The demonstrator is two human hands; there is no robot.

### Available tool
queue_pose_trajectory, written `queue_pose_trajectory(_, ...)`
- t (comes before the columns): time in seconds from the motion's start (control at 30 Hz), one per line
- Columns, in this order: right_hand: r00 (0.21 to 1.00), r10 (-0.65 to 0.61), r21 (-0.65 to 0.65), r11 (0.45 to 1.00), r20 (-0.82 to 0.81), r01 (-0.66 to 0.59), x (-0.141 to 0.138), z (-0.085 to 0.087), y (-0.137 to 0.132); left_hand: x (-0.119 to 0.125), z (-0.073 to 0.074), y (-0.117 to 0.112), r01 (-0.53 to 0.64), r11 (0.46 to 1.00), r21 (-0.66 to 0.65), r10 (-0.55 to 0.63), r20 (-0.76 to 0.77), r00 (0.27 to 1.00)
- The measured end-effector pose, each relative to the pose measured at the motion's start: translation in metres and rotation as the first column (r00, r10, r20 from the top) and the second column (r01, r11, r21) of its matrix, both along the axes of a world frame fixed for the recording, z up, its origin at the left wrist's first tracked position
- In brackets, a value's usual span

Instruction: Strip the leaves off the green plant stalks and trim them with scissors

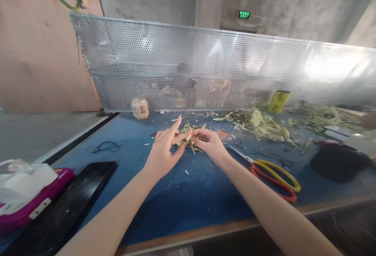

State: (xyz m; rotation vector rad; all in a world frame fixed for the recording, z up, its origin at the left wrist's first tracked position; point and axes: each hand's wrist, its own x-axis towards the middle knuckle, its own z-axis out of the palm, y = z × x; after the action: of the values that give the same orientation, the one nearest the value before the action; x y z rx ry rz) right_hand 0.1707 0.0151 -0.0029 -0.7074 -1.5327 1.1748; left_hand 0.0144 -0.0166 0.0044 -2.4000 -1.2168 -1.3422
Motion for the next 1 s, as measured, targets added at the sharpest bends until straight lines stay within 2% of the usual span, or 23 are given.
queue_pose_trajectory(0.2, 1.000, -0.020, 0.045, 0.999, -0.019, 0.021, -0.002, 0.003, -0.003, 0.000, -0.004, 0.000, 0.011, 1.000, -0.023, -0.009, 0.064, 0.998)
queue_pose_trajectory(0.33, 0.999, -0.040, 0.086, 0.995, 0.003, 0.040, -0.001, 0.005, -0.003, 0.002, -0.007, 0.004, 0.079, 0.997, -0.002, -0.079, 0.053, 0.995)
queue_pose_trajectory(0.47, 0.997, -0.058, 0.081, 0.995, 0.051, 0.054, 0.000, 0.005, -0.001, 0.003, -0.007, 0.005, 0.053, 0.999, -0.012, -0.053, 0.030, 0.998)
queue_pose_trajectory(0.63, 0.984, -0.085, 0.094, 0.993, 0.153, 0.071, 0.001, 0.005, -0.002, -0.001, -0.004, 0.005, 0.043, 0.997, -0.071, -0.034, 0.117, 0.993)
queue_pose_trajectory(0.7, 0.970, -0.059, 0.101, 0.994, 0.235, 0.036, 0.003, 0.005, -0.003, -0.003, -0.004, 0.006, 0.023, 0.997, -0.068, -0.013, 0.137, 0.991)
queue_pose_trajectory(0.83, 0.921, 0.006, 0.132, 0.989, 0.390, -0.063, 0.006, 0.005, -0.003, -0.006, -0.003, 0.007, 0.016, 0.999, -0.048, -0.013, 0.071, 0.997)
queue_pose_trajectory(0.93, 0.923, -0.066, 0.199, 0.980, 0.380, -0.012, 0.005, 0.005, -0.002, -0.006, -0.004, 0.009, 0.033, 0.999, 0.020, -0.032, -0.021, 0.999)
queue_pose_trajectory(1.0, 0.940, -0.063, 0.197, 0.980, 0.335, -0.005, 0.004, 0.004, -0.001, -0.005, -0.006, 0.010, 0.068, 0.996, 0.066, -0.064, -0.062, 0.996)
